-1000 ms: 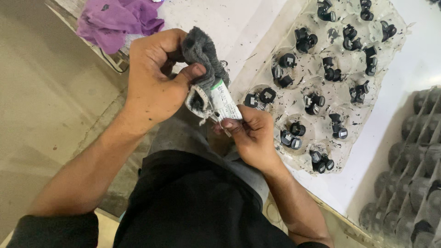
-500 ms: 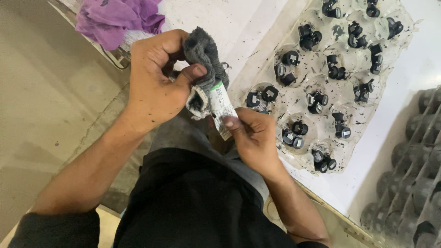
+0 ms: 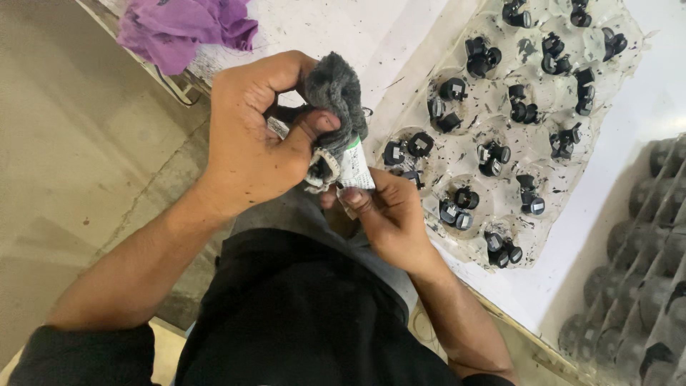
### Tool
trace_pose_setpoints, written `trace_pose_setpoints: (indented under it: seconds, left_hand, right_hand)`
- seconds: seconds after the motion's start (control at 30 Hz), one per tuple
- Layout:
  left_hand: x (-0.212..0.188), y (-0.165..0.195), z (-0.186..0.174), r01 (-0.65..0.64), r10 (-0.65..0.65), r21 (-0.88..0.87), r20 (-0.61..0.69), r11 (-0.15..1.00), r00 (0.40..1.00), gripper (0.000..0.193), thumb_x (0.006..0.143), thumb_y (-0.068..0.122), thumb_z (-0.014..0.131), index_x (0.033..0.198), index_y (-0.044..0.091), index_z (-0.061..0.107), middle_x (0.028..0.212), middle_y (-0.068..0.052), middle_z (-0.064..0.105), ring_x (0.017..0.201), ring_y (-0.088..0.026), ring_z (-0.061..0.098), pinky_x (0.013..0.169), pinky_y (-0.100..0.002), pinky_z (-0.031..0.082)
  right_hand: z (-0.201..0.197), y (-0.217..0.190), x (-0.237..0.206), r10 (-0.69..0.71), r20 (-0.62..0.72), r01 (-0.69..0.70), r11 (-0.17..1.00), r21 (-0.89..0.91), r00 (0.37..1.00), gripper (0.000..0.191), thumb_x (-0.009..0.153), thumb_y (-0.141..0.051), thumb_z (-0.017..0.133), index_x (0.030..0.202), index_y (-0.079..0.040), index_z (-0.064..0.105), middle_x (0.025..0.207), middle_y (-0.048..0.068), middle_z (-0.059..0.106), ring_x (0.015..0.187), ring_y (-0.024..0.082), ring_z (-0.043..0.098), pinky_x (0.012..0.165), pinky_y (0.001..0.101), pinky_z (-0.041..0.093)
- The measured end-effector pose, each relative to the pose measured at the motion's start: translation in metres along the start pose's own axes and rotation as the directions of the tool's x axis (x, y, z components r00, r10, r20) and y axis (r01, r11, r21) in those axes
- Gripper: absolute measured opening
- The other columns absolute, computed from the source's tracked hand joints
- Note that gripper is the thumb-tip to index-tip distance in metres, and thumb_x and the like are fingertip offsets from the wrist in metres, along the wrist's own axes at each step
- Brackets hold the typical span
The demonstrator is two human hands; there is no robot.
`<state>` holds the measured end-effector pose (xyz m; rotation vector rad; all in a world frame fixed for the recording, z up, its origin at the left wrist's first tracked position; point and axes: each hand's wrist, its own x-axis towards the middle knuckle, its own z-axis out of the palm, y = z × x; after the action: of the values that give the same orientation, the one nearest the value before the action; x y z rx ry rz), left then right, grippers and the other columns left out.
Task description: The person sits at a workbench and applies adhesive from a tube onto small black rotor hub components held in one hand, working through parts arranged in molded trays. They occasionally reposition the trays, wipe the tube with a cloth, and place finished parts back into the tray cells.
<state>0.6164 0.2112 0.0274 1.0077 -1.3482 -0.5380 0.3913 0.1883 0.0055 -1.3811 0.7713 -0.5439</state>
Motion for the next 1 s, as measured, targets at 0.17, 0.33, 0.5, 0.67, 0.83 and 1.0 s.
trace_pose_setpoints:
  seconds: [0.17, 0.33, 0.5, 0.67, 0.83, 1.0]
  left_hand:
    - [-0.002, 0.003, 0.003, 0.040, -0.040, -0.058, 0.002, 0.997, 0.999, 0.018, 0.094, -0.017, 0.069, 0.107, -0.005, 0.067, 0.093, -0.007, 0.073, 0.089, -0.004, 0.070, 0.076, -0.018, 0.062]
    - [0.004, 0.004, -0.002, 0.047, -0.046, -0.057, 0.011, 0.997, 0.999, 0.015, 0.092, -0.016, 0.070, 0.101, -0.004, 0.068, 0.089, -0.005, 0.072, 0.085, -0.004, 0.069, 0.072, -0.019, 0.060]
    - [0.004, 0.004, 0.001, 0.061, -0.061, -0.070, 0.007, 0.996, 0.998, 0.017, 0.091, -0.014, 0.073, 0.100, -0.003, 0.066, 0.088, -0.004, 0.070, 0.083, -0.004, 0.067, 0.073, -0.019, 0.059]
    - [0.005, 0.002, -0.003, 0.083, -0.080, -0.091, 0.037, 0.992, 0.996, 0.018, 0.091, -0.015, 0.072, 0.103, -0.002, 0.068, 0.091, -0.003, 0.070, 0.082, -0.003, 0.067, 0.072, -0.018, 0.060]
    - [0.008, 0.006, -0.008, -0.007, 0.012, -0.083, 0.065, 0.997, 0.998, 0.018, 0.091, -0.016, 0.072, 0.102, -0.003, 0.068, 0.092, -0.005, 0.071, 0.087, -0.006, 0.070, 0.074, -0.019, 0.061]
    - [0.011, 0.008, -0.010, -0.077, 0.081, -0.058, 0.074, 0.995, 0.994, 0.017, 0.093, -0.014, 0.076, 0.102, -0.004, 0.066, 0.092, -0.006, 0.069, 0.087, -0.006, 0.070, 0.073, -0.019, 0.060]
  right_hand:
    - [0.003, -0.002, 0.001, -0.039, -0.024, 0.039, 0.999, -0.031, 0.999, 0.018, 0.109, -0.008, 0.059, 0.104, 0.004, 0.071, 0.095, 0.005, 0.074, 0.087, 0.008, 0.065, 0.081, 0.0240, 0.054]
    - [-0.005, -0.014, -0.003, -0.134, 0.076, 0.145, 0.973, -0.179, 0.988, 0.037, 0.112, -0.023, 0.040, 0.112, 0.002, 0.068, 0.096, 0.000, 0.073, 0.086, 0.005, 0.063, 0.079, 0.0215, 0.052]
    - [0.001, -0.010, -0.005, -0.120, -0.109, 0.080, 0.945, -0.316, 0.987, 0.036, 0.111, -0.022, 0.051, 0.100, 0.002, 0.075, 0.076, 0.000, 0.066, 0.068, 0.004, 0.050, 0.061, 0.0216, 0.041]
    - [-0.003, -0.023, -0.003, 0.018, 0.001, -0.018, 0.988, -0.156, 1.000, 0.031, 0.109, -0.017, 0.050, 0.108, 0.003, 0.075, 0.089, 0.002, 0.073, 0.079, 0.006, 0.058, 0.072, 0.0223, 0.048]
    - [-0.017, -0.051, 0.003, 0.137, 0.225, -0.111, 0.986, -0.126, 0.965, 0.024, 0.101, 0.001, 0.052, 0.122, 0.004, 0.064, 0.110, 0.006, 0.072, 0.107, 0.011, 0.066, 0.097, 0.0263, 0.053]
    - [-0.021, -0.061, 0.007, 0.218, 0.326, -0.162, 0.968, -0.192, 0.920, 0.028, 0.099, 0.006, 0.051, 0.122, 0.006, 0.066, 0.106, 0.009, 0.074, 0.096, 0.015, 0.068, 0.088, 0.0295, 0.057]
